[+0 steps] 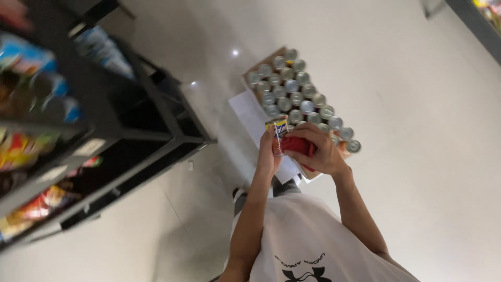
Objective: Wiping individual canned goods with a cloth and placing them onto a shelf.
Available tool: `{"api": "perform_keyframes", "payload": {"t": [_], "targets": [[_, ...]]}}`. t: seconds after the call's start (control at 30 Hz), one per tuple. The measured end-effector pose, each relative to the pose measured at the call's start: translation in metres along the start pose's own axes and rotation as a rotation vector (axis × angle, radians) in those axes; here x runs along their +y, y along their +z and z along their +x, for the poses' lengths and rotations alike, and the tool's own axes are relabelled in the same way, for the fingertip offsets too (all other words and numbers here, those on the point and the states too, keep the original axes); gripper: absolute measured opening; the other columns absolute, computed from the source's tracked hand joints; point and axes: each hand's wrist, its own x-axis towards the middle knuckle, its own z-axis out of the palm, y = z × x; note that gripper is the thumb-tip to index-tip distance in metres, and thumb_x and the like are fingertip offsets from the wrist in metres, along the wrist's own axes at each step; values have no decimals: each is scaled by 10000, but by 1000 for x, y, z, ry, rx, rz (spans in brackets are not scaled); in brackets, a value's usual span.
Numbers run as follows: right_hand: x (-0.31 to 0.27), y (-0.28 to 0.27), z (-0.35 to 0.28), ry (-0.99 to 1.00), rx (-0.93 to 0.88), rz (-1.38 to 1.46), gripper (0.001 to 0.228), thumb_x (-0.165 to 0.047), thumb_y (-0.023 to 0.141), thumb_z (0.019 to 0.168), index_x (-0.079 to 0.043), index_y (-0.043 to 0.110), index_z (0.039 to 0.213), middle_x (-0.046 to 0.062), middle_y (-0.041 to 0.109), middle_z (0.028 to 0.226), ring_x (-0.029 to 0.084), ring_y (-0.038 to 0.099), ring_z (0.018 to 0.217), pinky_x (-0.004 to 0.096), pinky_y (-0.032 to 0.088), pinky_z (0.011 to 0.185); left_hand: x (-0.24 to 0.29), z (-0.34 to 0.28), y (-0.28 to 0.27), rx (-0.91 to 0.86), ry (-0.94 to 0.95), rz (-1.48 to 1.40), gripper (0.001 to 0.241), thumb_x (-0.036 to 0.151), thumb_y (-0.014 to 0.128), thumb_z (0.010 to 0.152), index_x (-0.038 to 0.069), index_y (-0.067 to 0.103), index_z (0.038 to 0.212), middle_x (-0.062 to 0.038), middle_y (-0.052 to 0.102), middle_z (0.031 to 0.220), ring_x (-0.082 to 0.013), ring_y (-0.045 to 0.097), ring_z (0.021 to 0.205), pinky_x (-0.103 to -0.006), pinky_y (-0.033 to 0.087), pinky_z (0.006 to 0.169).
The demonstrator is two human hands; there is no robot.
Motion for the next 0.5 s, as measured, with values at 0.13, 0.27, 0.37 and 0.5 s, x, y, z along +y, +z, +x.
{"api": "perform_keyframes", "payload": {"t": [0.13,0.27,0.37,0.5], "targets": [[-52,60,41,-100,-104,22,434,-157,892,739,-63,738,1133,131,660,1166,282,681,1042,373,581,894,72,-39,-4,89,76,245,547,404,487,1127,-31,517,1457,-113,635,1231,-167,630,1103,-331,548,926],[-93,131,60,-240,3,6,452,-159,914,787,-95,728,1194,121,652,1205,259,692,1065,359,604,902,133,-86,-27,215,215,206,468,418,507,1094,22,529,1342,-69,651,1200,-134,644,1073,-311,562,916],[-137,190,48,-360,-31,-4,462,-143,926,754,-100,740,1175,112,650,1189,265,687,1056,365,599,903,192,-124,-38,212,293,-17,464,464,519,1072,42,549,1263,-65,664,1120,-143,662,1003,-317,572,869],[-185,270,22,-425,-168,142,459,-129,916,708,-116,747,1135,98,643,1190,248,687,1060,361,598,907,252,-190,-75,355,409,160,405,449,606,1035,100,531,1226,-42,641,1058,-148,662,934,-324,568,780]]}}
